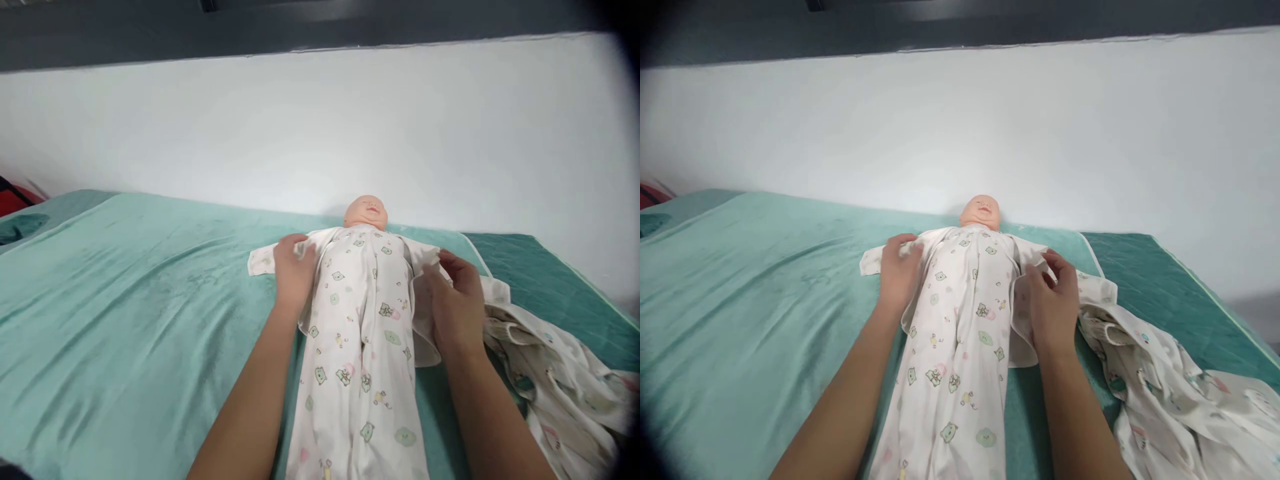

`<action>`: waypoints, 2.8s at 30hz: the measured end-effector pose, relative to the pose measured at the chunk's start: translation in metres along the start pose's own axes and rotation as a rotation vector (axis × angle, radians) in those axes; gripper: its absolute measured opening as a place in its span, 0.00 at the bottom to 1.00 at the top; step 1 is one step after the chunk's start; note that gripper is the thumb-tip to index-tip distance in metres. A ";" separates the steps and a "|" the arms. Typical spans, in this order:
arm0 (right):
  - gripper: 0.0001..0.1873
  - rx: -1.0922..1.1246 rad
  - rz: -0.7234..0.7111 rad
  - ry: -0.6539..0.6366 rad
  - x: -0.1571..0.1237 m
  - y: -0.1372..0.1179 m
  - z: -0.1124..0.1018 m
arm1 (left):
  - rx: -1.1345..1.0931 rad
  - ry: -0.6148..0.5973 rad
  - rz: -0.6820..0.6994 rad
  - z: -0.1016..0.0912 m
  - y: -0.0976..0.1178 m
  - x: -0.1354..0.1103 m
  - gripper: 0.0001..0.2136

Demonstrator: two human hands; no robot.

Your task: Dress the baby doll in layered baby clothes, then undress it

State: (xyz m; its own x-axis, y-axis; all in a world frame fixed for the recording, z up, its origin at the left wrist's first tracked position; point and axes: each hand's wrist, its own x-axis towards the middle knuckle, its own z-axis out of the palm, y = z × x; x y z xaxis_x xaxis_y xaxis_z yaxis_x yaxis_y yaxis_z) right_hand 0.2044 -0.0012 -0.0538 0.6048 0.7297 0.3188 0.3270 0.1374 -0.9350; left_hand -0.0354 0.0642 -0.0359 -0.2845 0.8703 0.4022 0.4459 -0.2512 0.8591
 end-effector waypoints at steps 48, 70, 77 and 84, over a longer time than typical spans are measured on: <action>0.29 -0.405 -0.324 -0.459 0.055 0.014 0.025 | 0.532 -0.520 0.405 0.017 -0.006 0.033 0.30; 0.20 -0.372 -0.428 -0.362 0.018 -0.050 0.035 | 0.573 -0.233 0.312 0.009 -0.028 0.018 0.28; 0.15 -0.970 -0.775 -0.823 0.007 -0.100 0.121 | 0.536 -0.063 0.173 0.006 -0.034 0.018 0.17; 0.15 -1.137 -0.786 -0.959 0.011 -0.100 0.164 | 0.771 -0.139 0.192 0.001 -0.036 0.022 0.15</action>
State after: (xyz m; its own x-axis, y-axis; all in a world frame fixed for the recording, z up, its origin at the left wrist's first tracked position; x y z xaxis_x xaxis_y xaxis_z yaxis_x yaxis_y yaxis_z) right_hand 0.0595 0.1026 0.0174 -0.4388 0.8984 0.0174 0.8940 0.4345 0.1092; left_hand -0.0572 0.0932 -0.0584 -0.0578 0.8992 0.4338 0.9509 -0.0828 0.2982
